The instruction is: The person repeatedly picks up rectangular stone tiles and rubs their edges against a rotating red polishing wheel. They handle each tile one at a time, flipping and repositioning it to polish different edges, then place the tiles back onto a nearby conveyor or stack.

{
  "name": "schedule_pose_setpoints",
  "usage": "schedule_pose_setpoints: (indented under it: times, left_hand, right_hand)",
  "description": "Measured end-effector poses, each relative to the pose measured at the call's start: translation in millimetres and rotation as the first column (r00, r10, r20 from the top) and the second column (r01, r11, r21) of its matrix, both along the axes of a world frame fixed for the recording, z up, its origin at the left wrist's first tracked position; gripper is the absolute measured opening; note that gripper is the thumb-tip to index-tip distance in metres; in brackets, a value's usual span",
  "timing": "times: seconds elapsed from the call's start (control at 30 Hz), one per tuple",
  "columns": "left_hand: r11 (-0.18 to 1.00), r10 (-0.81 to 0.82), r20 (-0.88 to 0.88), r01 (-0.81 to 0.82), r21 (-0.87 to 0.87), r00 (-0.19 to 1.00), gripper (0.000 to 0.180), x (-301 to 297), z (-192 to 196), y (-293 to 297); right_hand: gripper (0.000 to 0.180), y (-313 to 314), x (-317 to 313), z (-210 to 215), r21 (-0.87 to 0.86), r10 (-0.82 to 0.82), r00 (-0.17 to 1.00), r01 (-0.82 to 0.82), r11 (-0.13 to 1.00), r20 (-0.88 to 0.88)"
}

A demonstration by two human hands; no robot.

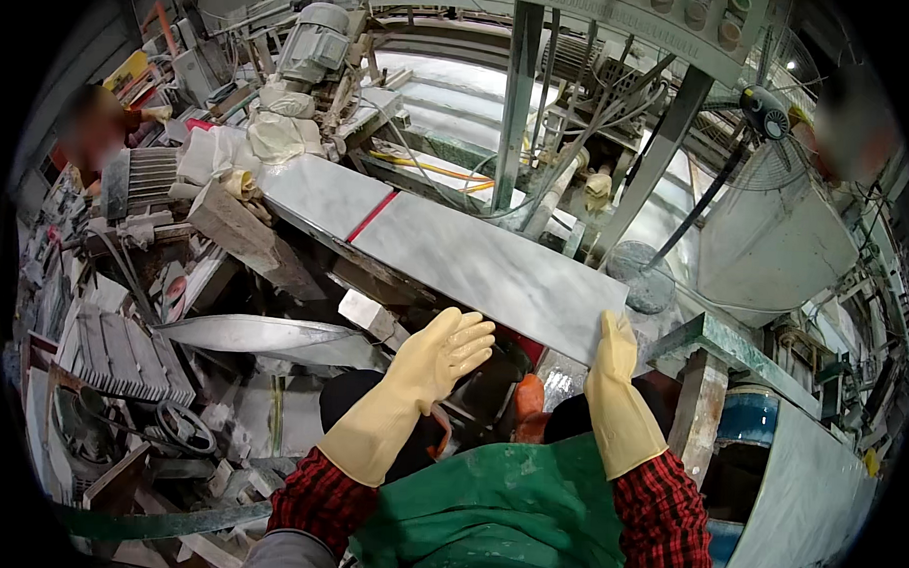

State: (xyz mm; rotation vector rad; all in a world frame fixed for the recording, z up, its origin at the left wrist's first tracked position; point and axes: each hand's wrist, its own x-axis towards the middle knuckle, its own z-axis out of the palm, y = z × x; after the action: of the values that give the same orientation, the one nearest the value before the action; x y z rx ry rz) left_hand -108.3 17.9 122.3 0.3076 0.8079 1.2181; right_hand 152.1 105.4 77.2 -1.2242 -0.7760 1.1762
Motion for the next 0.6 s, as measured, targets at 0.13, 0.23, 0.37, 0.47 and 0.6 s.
schedule_pose_setpoints:
  times: [0.13,0.23,0.37,0.47,0.6]
  left_hand:
    - [0.992,0.049,-0.305,-0.012,0.124,0.951,0.046,-11.2,-10.5,-1.3]
    - [0.911,0.332,-0.324,-0.211,0.355,0.886,0.037,-14.0,-26.2,10.0]
    - [0.777,0.603,-0.766,0.055,0.627,0.223,0.040,-29.5,-13.7,37.7]
    - [0.832,0.544,-0.838,0.160,0.531,-0.050,0.046,-45.1,-13.4,53.5]
    - [0.878,0.471,-0.845,0.219,0.425,-0.252,0.052,-50.8,-33.9,66.7]
  right_hand:
    - [0.034,2.7,-2.2,-29.1,0.009,0.014,1.000,-0.014,1.000,0.009]
    - [0.031,2.4,-7.1,-33.0,-0.044,0.077,0.981,-0.070,0.997,0.179]
    - [0.041,12.5,-3.4,-62.0,-0.018,0.086,0.970,-0.084,0.996,0.228]
    - [0.044,1.6,-28.6,-31.8,-0.089,0.084,0.922,-0.055,0.995,0.379]
    - [0.047,4.6,-26.7,-44.1,-0.111,0.076,0.914,-0.034,0.993,0.399]
